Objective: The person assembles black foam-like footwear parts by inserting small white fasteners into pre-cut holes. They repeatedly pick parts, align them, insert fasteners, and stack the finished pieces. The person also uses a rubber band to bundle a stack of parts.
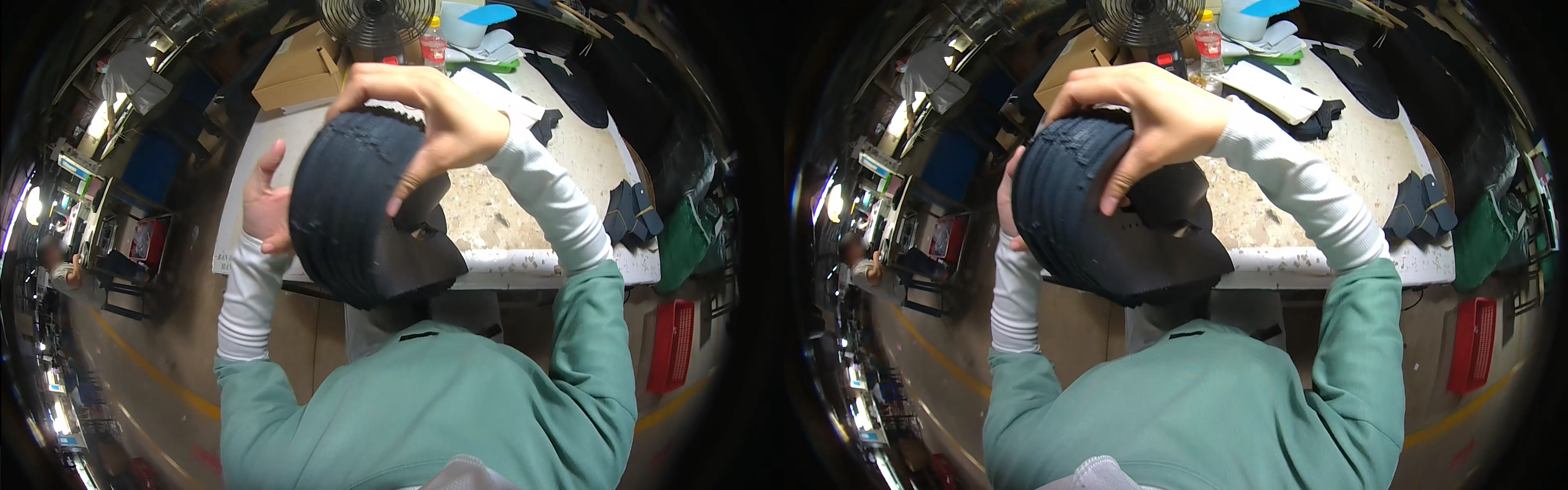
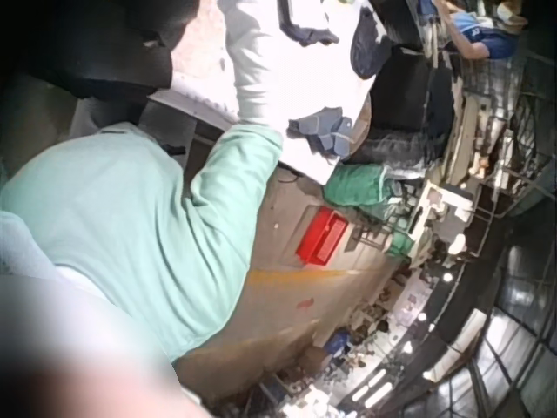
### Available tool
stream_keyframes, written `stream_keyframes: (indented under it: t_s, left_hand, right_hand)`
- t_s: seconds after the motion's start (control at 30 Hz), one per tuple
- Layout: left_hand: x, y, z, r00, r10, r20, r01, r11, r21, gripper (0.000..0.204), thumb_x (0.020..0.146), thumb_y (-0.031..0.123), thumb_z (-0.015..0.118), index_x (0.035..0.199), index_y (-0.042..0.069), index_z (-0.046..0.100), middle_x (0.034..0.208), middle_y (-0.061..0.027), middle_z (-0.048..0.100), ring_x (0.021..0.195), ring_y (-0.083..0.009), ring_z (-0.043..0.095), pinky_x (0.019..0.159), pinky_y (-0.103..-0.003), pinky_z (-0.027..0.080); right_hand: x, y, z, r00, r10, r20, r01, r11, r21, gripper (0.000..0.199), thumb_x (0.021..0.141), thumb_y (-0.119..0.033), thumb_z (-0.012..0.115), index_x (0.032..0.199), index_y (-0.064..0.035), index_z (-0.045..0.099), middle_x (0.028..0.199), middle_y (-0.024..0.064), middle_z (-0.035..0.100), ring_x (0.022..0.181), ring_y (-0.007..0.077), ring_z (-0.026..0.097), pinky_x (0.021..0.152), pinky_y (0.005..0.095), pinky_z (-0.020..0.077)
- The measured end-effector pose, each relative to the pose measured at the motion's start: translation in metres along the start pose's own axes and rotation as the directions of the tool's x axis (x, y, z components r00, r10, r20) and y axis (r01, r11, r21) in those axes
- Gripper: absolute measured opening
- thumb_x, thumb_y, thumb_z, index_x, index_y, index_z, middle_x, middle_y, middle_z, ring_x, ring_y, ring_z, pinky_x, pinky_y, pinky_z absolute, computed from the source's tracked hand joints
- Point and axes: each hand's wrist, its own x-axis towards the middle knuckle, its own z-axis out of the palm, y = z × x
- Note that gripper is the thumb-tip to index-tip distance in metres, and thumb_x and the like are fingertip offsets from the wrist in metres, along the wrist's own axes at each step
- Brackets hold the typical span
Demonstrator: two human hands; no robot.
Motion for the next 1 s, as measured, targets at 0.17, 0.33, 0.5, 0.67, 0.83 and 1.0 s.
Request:
stream_keyframes:
  t_s: [0.17,0.33,0.5,0.67,0.83,1.0]
  left_hand:
    - [-0.027,0.013,-0.014,0.829,0.52,-0.207,-0.252,0.677,0.692,0.092,0.088,0.073,0.036,0.137,-0.004,0.042,0.13,-0.0158,0.054,0.12,-0.0212,0.053,0.098,-0.027,0.04]
    - [-0.03,-0.106,-0.029,0.494,0.869,-0.019,-0.388,0.24,0.89,0.078,0.086,0.043,0.065,0.142,-0.003,0.034,0.135,-0.015,0.047,0.124,-0.028,0.047,0.108,-0.039,0.033]
    - [-0.023,-0.159,-0.087,0.551,0.766,0.332,0.098,-0.454,0.886,0.07,0.072,0.006,0.078,0.133,-0.002,0.045,0.124,-0.0133,0.057,0.111,-0.0235,0.057,0.099,-0.036,0.042]
    - [-0.082,-0.14,-0.084,0.829,0.505,0.24,-0.426,0.292,0.857,0.065,0.081,0.025,0.073,0.133,-0.003,0.045,0.126,-0.0149,0.055,0.118,-0.0245,0.052,0.102,-0.036,0.038]
    - [-0.089,-0.1,-0.073,0.916,0.36,-0.178,-0.086,0.61,0.788,0.066,0.099,0.038,0.049,0.143,-0.007,0.029,0.141,-0.0199,0.041,0.13,-0.0261,0.042,0.109,-0.036,0.031]
    - [-0.087,-0.073,-0.03,0.65,0.666,-0.365,0.08,0.418,0.905,0.047,0.103,0.03,0.038,0.136,-0.004,0.041,0.131,-0.0198,0.053,0.126,-0.0256,0.048,0.108,-0.036,0.033]
  right_hand:
    - [0.012,-0.004,0.015,0.979,0.094,-0.18,-0.119,0.985,-0.129,0.069,0.049,-0.023,0.092,0.107,-0.0026,0.06,0.102,0.0077,0.061,0.097,0.022,0.061,0.085,0.0333,0.0479]
    - [0.034,-0.034,0.018,0.946,-0.039,-0.323,-0.082,0.932,-0.354,0.059,0.05,-0.027,0.086,0.099,-0.006,0.061,0.095,0.0094,0.061,0.095,0.0307,0.062,0.078,0.04,0.0502]
    - [0.04,-0.086,0.03,0.94,-0.035,-0.34,-0.129,0.885,-0.447,0.051,0.049,-0.027,0.085,0.089,-0.0064,0.06,0.088,0.0055,0.061,0.087,0.0271,0.064,0.066,0.0393,0.0542]
    - [0.03,-0.047,-0.006,0.893,0.317,-0.321,-0.37,0.921,-0.12,0.054,0.057,-0.033,0.087,0.095,0.0001,0.067,0.082,0.0106,0.068,0.076,0.0218,0.069,0.067,0.033,0.0563]
    - [-0.023,0.095,0.013,0.386,0.922,0.02,-0.913,0.379,0.152,0.103,0.055,-0.074,0.076,0.116,0.0077,0.062,0.112,0.0268,0.064,0.098,0.0348,0.066,0.091,0.0413,0.0515]
    - [-0.097,0.192,0.071,0.238,0.97,0.045,-0.969,0.24,-0.061,0.115,0.053,-0.078,0.073,0.121,0.0138,0.057,0.122,0.0293,0.058,0.116,0.0356,0.057,0.101,0.0343,0.0438]
